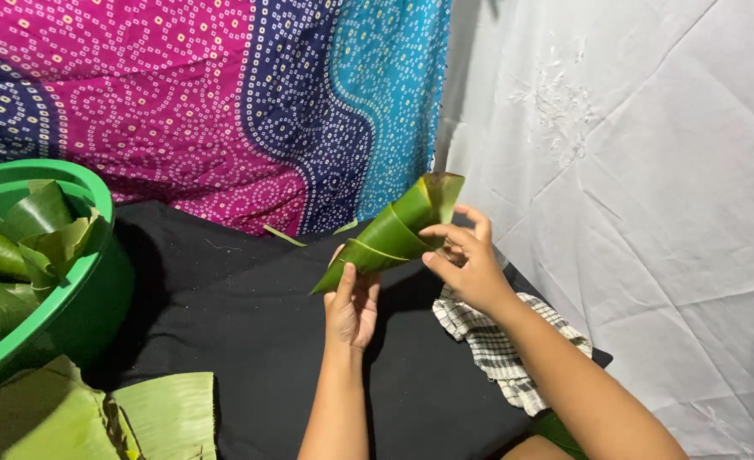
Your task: Wiping banana leaves with a cloth and rolling them into cones, then securing the shape with small wooden sticks.
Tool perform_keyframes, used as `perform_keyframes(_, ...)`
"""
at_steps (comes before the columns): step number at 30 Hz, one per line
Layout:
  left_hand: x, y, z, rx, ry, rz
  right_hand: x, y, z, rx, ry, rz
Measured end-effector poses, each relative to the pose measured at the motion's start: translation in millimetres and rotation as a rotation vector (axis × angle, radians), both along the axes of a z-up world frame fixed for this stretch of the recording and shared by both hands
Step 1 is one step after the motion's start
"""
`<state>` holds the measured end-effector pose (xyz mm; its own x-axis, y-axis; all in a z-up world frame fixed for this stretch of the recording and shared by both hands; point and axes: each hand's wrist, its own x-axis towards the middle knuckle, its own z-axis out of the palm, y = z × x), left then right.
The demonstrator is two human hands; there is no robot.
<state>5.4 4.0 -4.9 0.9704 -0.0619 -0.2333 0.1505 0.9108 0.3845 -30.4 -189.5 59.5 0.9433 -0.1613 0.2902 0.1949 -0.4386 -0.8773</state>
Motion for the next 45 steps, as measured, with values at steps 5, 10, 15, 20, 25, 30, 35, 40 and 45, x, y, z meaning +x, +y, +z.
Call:
perform_keyframes(5,3,4,-10,-0.021,-0.014,-0.012,6,-2,-10,0.119,-0.017,-0.040)
perform_keyframes(10,-5,4,2,-0.091,-0.057,-0.048,-1,10,1,0.429,-0.041,-0.055)
perform_keyframes(15,-3,5,2,-0.177,-0.082,-0.063,-8,10,12,0.527,0.019,0.050)
perform_keyframes(20,2,8,-2,-0.275,-0.083,-0.061,11,-15,-29,0.284,-0.060,0.067)
perform_keyframes(25,12,5,-25,-0.207,-0.020,-0.026,4,-4,-16,0.146,-0.147,0.065)
perform_keyframes(30,-4,2,12,-0.021,0.020,0.000,-4,-4,-4,0.128,-0.160,0.183)
perform_keyframes(35,3,3,-2,0.007,-0.009,0.042,-3,-6,-13,0.390,-0.073,0.268)
perform_keyframes(40,7,6,-9,-0.012,-0.004,0.049,-2,1,-7,0.439,0.020,0.195)
perform_keyframes(45,14,9,-15,-0.122,0.088,-0.008,-6,5,3,0.074,-0.179,0.366)
